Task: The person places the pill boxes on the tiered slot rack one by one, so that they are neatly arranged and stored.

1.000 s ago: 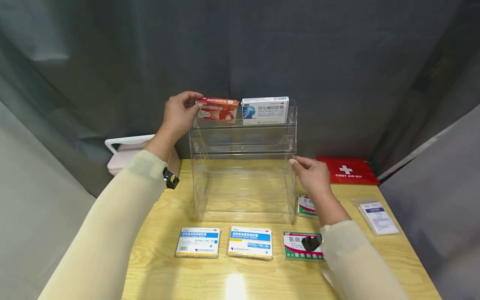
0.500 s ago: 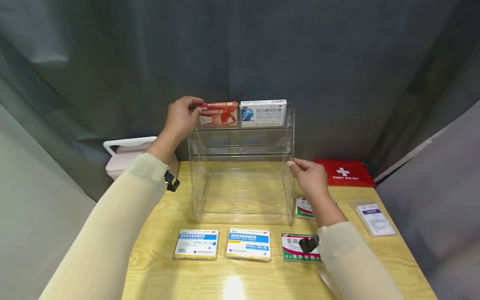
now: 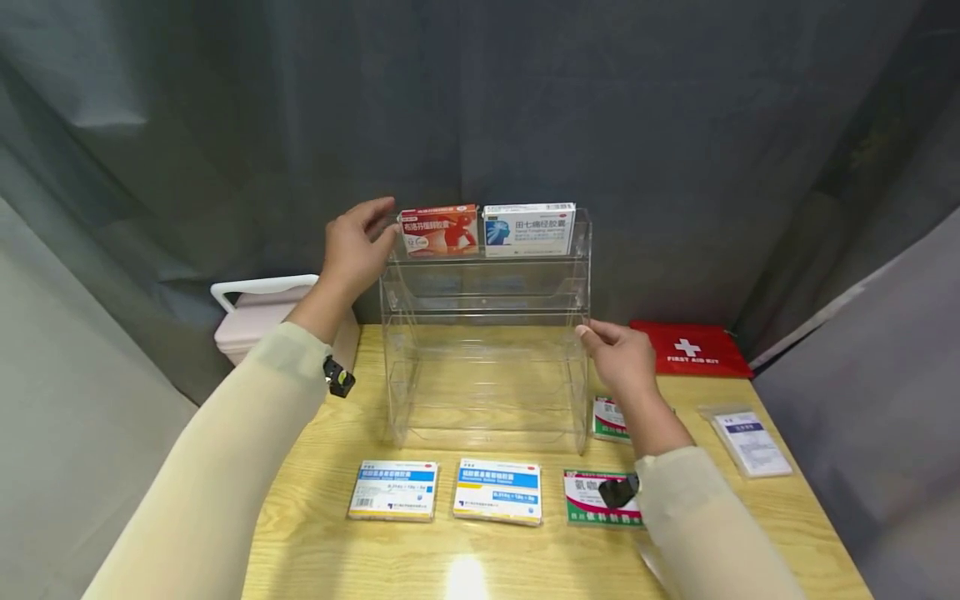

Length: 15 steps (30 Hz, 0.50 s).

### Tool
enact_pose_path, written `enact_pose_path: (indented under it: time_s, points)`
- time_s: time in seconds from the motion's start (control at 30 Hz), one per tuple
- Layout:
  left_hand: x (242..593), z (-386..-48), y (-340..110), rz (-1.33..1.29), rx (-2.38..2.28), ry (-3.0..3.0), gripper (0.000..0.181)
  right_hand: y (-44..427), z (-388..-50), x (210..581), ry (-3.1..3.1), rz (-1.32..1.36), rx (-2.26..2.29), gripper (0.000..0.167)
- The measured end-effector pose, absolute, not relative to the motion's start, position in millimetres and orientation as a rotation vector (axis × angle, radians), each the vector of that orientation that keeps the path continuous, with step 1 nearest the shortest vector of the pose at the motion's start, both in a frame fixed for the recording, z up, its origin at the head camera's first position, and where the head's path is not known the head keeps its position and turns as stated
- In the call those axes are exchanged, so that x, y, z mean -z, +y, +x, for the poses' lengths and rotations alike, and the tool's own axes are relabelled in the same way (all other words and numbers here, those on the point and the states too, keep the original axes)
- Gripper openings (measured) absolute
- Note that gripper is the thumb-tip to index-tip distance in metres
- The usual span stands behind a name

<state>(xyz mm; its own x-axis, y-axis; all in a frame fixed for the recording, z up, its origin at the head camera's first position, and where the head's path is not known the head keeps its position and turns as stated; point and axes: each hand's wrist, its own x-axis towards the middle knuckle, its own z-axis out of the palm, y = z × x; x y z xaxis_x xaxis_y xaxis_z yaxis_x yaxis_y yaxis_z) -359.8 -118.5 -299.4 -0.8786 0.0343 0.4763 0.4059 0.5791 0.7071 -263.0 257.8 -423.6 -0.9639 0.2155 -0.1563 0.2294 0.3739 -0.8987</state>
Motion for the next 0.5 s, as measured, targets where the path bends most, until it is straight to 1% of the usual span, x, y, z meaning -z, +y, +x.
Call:
enact_pose_path:
  time_s: [0.23,0.5]
  points:
    - [325.1,-354.6,-132.9,-0.289,1.383,-2.279,0.051,257.5,-262.5,423.5,2.593,0.440,1.695,0.061]
    - [365.3,-346.9,-155.3,-0.264,1.774,-2.248,0.058,258.3,-262.5,424.5,2.593,0.430,1.684,0.062]
